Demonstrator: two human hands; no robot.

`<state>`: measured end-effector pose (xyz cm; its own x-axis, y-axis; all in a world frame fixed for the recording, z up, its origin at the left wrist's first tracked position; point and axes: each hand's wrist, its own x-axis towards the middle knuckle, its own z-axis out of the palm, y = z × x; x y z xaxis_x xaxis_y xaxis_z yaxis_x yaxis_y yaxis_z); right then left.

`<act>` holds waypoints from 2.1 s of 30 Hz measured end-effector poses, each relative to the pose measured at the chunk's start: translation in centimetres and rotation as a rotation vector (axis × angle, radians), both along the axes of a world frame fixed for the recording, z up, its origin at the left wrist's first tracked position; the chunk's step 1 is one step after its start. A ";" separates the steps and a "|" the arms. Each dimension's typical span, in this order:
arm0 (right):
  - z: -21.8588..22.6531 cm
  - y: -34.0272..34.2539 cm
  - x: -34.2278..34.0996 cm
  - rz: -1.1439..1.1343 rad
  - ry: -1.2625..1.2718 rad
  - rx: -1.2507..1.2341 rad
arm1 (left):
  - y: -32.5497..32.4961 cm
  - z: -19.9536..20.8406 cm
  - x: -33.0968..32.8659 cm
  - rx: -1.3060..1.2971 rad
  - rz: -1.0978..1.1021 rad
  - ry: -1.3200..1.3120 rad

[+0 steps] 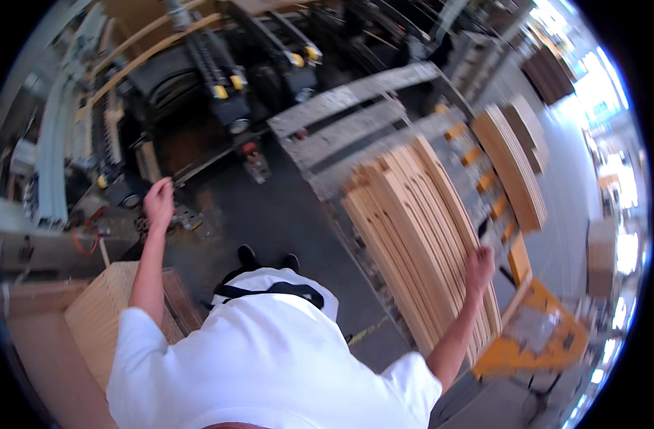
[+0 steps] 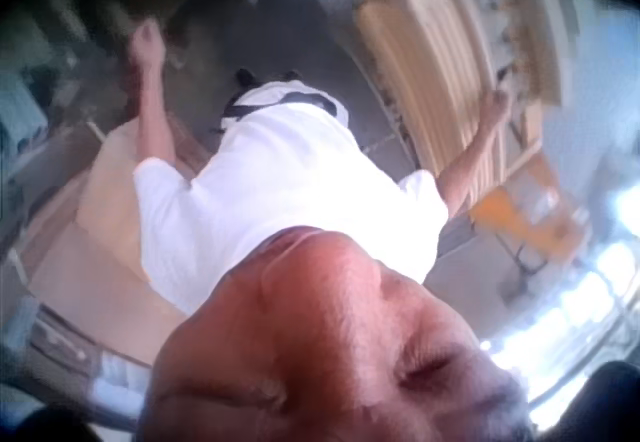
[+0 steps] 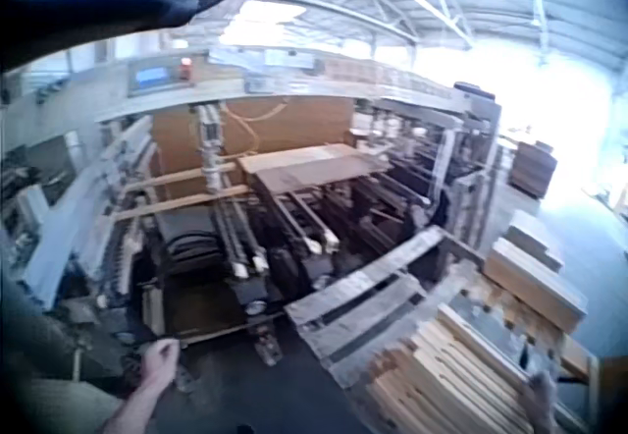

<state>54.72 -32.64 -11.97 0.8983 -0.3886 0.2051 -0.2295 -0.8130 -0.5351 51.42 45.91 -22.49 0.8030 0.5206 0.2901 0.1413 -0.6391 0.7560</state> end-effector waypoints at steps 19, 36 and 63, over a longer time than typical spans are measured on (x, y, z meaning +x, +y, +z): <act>11.1 35.9 11.9 0.405 -0.168 -0.195 | 29.1 7.4 35.4 0.429 0.266 0.347; 8.3 69.8 35.9 1.087 -0.232 -0.129 | 25.6 7.6 33.0 0.394 -0.251 0.381; -4.5 106.9 54.7 1.439 -0.426 -0.389 | 7.9 11.6 5.2 -0.140 0.121 0.858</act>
<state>109.43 74.25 -16.45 0.3051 0.8577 0.4139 0.9498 -0.3058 -0.0665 56.61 53.80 -10.86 0.6516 0.6022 -0.4613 0.7579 -0.4919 0.4285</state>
